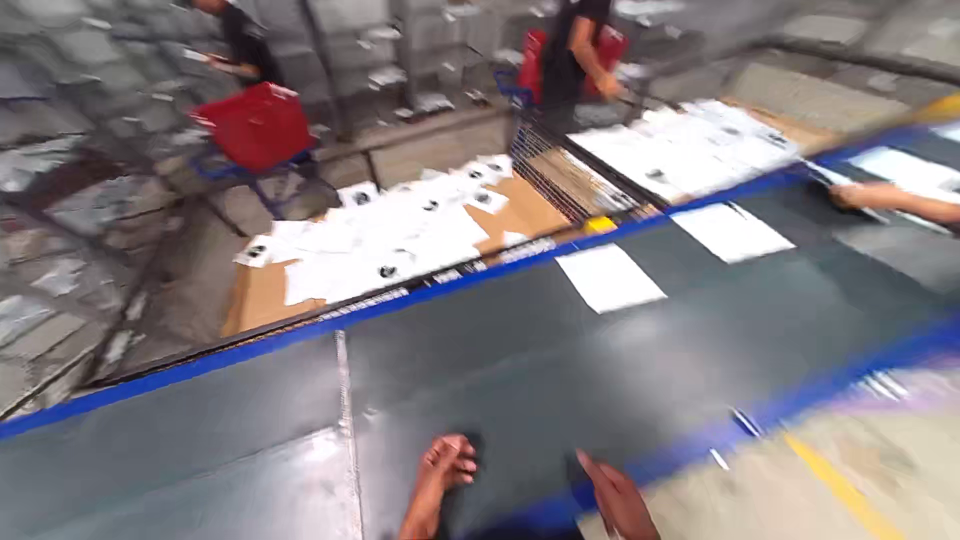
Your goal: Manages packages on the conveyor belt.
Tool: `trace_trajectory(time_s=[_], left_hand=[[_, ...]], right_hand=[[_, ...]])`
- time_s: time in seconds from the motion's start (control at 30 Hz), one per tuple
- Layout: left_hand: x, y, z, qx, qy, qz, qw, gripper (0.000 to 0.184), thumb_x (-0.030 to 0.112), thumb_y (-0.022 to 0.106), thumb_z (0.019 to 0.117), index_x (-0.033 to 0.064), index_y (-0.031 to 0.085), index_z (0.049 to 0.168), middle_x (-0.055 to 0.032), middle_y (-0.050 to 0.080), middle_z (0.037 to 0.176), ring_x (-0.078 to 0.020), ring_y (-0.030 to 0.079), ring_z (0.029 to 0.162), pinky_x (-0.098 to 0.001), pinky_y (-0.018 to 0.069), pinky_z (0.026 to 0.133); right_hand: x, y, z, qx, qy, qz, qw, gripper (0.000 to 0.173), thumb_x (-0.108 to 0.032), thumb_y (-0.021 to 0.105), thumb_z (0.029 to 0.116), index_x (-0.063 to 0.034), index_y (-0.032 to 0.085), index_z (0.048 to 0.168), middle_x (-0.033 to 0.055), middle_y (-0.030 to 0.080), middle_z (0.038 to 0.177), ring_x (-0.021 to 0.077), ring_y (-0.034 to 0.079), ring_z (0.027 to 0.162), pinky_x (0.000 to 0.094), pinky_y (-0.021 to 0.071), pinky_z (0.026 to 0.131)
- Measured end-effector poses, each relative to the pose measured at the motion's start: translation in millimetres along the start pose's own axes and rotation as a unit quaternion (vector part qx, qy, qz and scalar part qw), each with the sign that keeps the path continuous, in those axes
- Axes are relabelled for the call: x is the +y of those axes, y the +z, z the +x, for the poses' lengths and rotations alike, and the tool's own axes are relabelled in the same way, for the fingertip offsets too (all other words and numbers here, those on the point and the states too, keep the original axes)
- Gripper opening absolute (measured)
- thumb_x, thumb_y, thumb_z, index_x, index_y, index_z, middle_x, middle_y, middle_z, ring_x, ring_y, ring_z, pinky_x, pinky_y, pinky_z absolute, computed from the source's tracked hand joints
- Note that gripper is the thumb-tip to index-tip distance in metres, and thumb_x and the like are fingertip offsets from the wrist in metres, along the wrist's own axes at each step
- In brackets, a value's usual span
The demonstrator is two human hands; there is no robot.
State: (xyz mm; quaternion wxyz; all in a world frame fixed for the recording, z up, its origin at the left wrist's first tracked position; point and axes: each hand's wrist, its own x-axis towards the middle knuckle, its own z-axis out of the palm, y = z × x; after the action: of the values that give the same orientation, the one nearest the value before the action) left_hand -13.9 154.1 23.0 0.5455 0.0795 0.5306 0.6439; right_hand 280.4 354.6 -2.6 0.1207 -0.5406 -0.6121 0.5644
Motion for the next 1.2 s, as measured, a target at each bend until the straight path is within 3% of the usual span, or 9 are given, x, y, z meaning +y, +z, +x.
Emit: trace_trajectory(time_s=[0.23,0.4,0.5,0.6,0.67,0.73,0.83,1.03,1.2], left_hand=[[-15.7,-17.4,-28.9,0.057,0.022,0.053,0.997,0.045,0.028,0.035,0.1101,-0.0048,0.054,0.134,-0.0237,0.068,0.122,-0.0348,0.072,0.098,-0.0499,0.0613,0.085],[-13.2,8.7,-17.8,-0.039,0.025,0.083,0.995,0.048,0.031,0.039,0.1088,-0.0059,0.053,0.136,-0.0264,0.064,0.129,-0.0378,0.070,0.106,-0.0513,0.0595,0.089],[-13.5,33.2,-5.8,-0.087,0.052,0.204,0.974,0.042,0.025,0.050,0.1065,-0.0037,0.058,0.135,-0.0199,0.066,0.130,-0.0328,0.068,0.114,-0.0496,0.0594,0.094],[-14.6,49.1,7.7,-0.099,0.119,0.451,0.879,0.056,0.044,0.063,0.0986,0.0061,0.060,0.140,-0.0099,0.062,0.140,-0.0196,0.060,0.129,-0.0421,0.0527,0.107],[-19.4,48.4,18.0,-0.106,0.176,0.604,0.770,0.069,0.060,0.056,0.0971,0.0114,0.057,0.145,-0.0063,0.055,0.150,-0.0225,0.044,0.145,-0.0483,0.0380,0.120],[-25.3,44.2,27.5,-0.108,0.209,0.674,0.700,0.074,0.067,0.049,0.0971,0.0145,0.053,0.150,-0.0040,0.047,0.158,-0.0265,0.033,0.152,-0.0559,0.0278,0.123],[-32.1,34.9,38.2,-0.080,0.242,0.710,0.656,0.080,0.070,0.045,0.0967,0.0149,0.047,0.155,-0.0028,0.038,0.164,-0.0282,0.023,0.156,-0.0652,0.0109,0.125],[-31.7,3.5,63.1,-0.035,0.276,0.729,0.626,0.091,0.074,0.044,0.0929,0.0110,0.039,0.158,-0.0083,0.030,0.167,-0.0330,0.020,0.156,-0.0691,0.0066,0.124],[36.3,-47.1,160.0,-0.030,0.291,0.771,0.566,0.085,0.076,0.034,0.0954,0.0209,0.038,0.160,-0.0051,0.031,0.167,-0.0340,0.019,0.156,-0.0723,0.0023,0.122]], right_hand=[[15.0,-9.8,6.8,-0.026,0.026,0.056,0.998,0.058,-0.050,0.053,0.1044,-0.0103,0.051,0.062,0.0023,0.048,0.048,0.0153,0.045,0.035,0.0334,0.0406,0.035],[17.5,-8.0,8.2,-0.027,0.026,0.080,0.996,0.059,-0.048,0.054,0.1047,-0.0115,0.047,0.059,0.0018,0.047,0.046,0.0144,0.043,0.034,0.0325,0.0386,0.033],[18.4,-8.9,9.5,-0.025,0.027,0.080,0.996,0.059,-0.047,0.055,0.1045,-0.0117,0.048,0.059,0.0017,0.047,0.047,0.0142,0.043,0.034,0.0320,0.0383,0.033],[18.7,-8.3,9.5,-0.020,0.028,0.082,0.996,0.059,-0.046,0.056,0.1042,-0.0118,0.047,0.058,0.0015,0.047,0.046,0.0138,0.043,0.033,0.0318,0.0379,0.032],[17.6,-8.6,7.6,-0.026,0.031,0.087,0.995,0.058,-0.046,0.056,0.1042,-0.0119,0.048,0.058,0.0010,0.047,0.046,0.0133,0.044,0.033,0.0312,0.0385,0.032],[16.1,-9.4,7.6,-0.032,0.036,0.090,0.995,0.057,-0.046,0.056,0.1044,-0.0119,0.049,0.059,0.0012,0.047,0.046,0.0135,0.044,0.033,0.0313,0.0392,0.032],[15.2,-9.3,8.9,-0.030,0.038,0.092,0.995,0.057,-0.046,0.056,0.1041,-0.0119,0.049,0.059,0.0013,0.047,0.046,0.0136,0.045,0.034,0.0314,0.0392,0.033],[12.4,-8.9,12.4,-0.027,0.070,0.077,0.994,0.058,-0.049,0.057,0.1026,-0.0117,0.049,0.059,0.0024,0.048,0.047,0.0144,0.045,0.034,0.0318,0.0395,0.034],[6.3,-10.3,15.4,-0.028,0.083,0.063,0.994,0.059,-0.050,0.056,0.1028,-0.0115,0.050,0.058,0.0024,0.049,0.047,0.0148,0.047,0.035,0.0325,0.0405,0.034]])
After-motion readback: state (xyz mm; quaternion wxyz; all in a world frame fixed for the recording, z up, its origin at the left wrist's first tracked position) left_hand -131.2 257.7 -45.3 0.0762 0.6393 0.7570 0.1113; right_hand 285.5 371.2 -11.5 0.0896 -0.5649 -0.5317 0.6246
